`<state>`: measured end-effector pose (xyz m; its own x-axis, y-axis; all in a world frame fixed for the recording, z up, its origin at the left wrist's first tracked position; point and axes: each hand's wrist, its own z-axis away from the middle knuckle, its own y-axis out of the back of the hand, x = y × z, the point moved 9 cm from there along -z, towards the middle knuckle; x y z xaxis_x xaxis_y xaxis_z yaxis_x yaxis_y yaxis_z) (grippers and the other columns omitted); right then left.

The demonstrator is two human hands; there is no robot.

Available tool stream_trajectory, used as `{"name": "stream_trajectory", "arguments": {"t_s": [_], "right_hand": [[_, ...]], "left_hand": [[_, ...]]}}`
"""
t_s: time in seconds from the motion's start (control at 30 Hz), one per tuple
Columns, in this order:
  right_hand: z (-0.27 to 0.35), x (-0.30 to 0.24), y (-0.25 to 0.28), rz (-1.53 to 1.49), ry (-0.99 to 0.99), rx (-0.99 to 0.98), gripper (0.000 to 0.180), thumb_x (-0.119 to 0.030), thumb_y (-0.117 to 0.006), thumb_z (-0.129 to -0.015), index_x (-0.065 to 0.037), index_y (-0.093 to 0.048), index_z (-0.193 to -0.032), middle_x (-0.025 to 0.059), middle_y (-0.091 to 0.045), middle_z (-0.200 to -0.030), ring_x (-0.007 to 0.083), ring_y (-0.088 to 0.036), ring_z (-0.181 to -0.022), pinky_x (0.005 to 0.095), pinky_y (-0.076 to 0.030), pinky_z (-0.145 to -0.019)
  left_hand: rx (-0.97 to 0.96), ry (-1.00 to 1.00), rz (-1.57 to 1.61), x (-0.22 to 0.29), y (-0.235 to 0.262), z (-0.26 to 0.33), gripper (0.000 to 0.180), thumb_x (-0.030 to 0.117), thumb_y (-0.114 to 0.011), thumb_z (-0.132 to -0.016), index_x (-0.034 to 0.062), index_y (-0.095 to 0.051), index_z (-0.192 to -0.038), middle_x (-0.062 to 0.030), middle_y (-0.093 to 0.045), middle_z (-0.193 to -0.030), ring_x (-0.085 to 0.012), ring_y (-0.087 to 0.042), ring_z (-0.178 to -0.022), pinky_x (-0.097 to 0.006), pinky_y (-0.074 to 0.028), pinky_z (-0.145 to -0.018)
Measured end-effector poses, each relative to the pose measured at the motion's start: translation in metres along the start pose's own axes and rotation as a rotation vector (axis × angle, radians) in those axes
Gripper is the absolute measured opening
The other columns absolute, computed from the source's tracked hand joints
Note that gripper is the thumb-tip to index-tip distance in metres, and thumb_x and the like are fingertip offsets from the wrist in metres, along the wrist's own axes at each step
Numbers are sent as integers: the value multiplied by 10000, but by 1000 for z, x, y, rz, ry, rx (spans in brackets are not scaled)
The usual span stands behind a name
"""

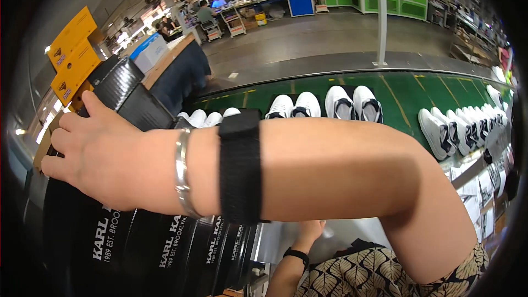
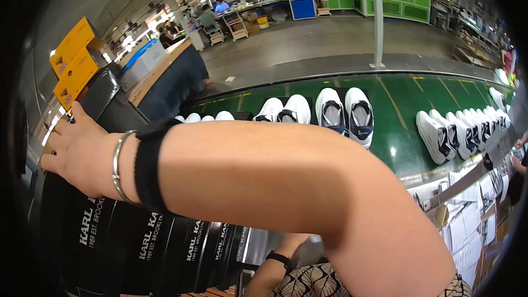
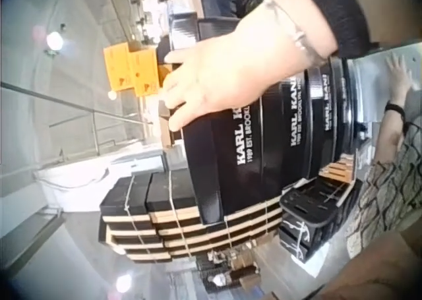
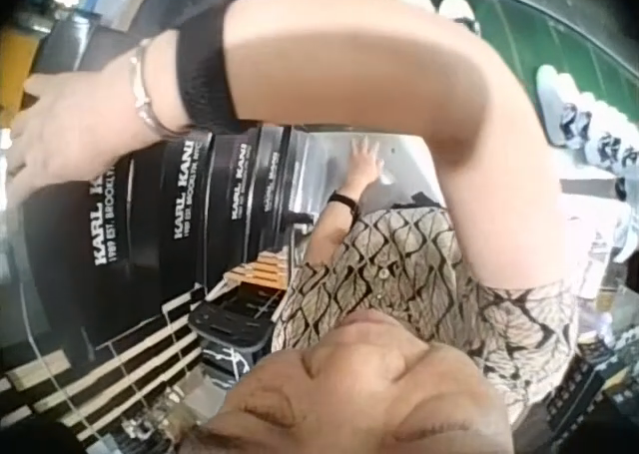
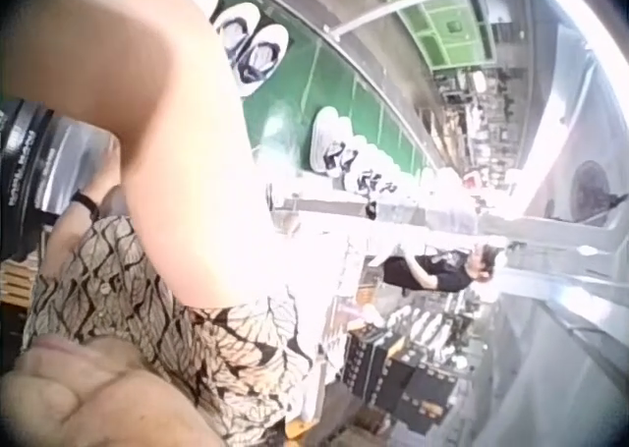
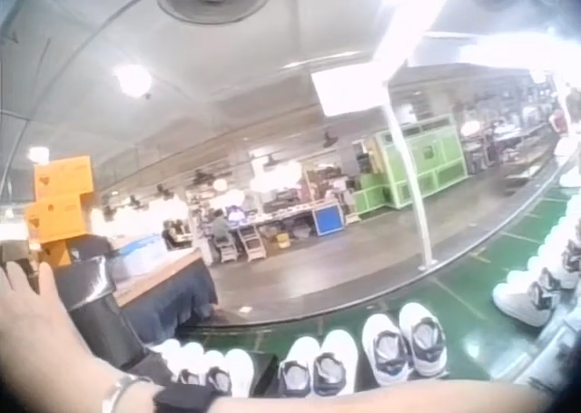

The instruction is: Packing finished sneakers into branded shoe boxes at a manufacturing conveyor belt.

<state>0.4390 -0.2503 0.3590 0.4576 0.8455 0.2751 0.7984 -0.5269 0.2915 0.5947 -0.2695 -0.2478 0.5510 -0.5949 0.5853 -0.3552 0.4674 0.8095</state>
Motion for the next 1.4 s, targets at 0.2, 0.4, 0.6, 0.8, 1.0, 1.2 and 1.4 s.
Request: {"name": "stream_trajectory", "arguments": {"t_s": [0.2,0.4,0.6,0.8,1.0,1.2,1.4], "right_hand": [[11,56,23,266,-189,-335,444,-90,-631,-685,-109,-515,-1113,81,-551,-1066,257,-508,-1075,461,-400,-881],[86,132,191,480,-351,-17,506,82,-544,-623,-77,-540,-1103,123,-539,-1110,285,-512,-1072,343,-436,-906],[285,104,437,569,-979,383,270,-19,-461,-847,-14,-543,-1104,84,-605,-992,179,-573,-878,300,-469,-792],[463,-16,549,550,-1315,615,277,-93,-471,-889,-5,-513,-1148,68,-592,-1024,146,-566,-902,277,-460,-803],[567,-82,571,509,-1482,856,297,-5,-515,-832,-8,-530,-1128,57,-610,-994,141,-563,-904,261,-447,-777],[591,-56,546,566,-1535,545,227,-33,-540,-833,-6,-547,-1058,79,-621,-911,162,-568,-855,279,-450,-782],[663,-29,540,470,-1551,371,272,-39,-564,-798,-5,-548,-1067,104,-615,-953,201,-571,-893,305,-453,-802]], "left_hand": [[-30,61,-204,17,21,8,563,348,-614,-778,194,-446,-1293,-139,-318,-1402,-458,-229,-1278,-533,-273,-1013],[25,-39,-206,16,20,8,557,349,-642,-742,158,-478,-1238,-150,-371,-1339,-474,-289,-1208,-486,-255,-1037],[35,-43,-128,22,26,-5,509,317,-627,-754,75,-506,-1186,-176,-447,-1271,-396,-391,-1170,-452,-325,-1001],[411,-325,223,145,131,-42,249,105,-616,-780,16,-585,-1011,-179,-574,-1061,-338,-540,-1001,-390,-436,-873],[712,-946,267,344,236,-39,277,29,-674,-717,13,-576,-975,-129,-589,-964,-315,-563,-913,-387,-450,-821],[605,-1087,30,454,226,-68,550,267,-682,-726,42,-479,-1185,-168,-440,-1226,-376,-377,-1165,-498,-305,-948],[297,-982,45,449,147,-133,572,446,-630,-733,123,-497,-1186,-65,-498,-1120,-232,-444,-1051,-388,-303,-909]]}}
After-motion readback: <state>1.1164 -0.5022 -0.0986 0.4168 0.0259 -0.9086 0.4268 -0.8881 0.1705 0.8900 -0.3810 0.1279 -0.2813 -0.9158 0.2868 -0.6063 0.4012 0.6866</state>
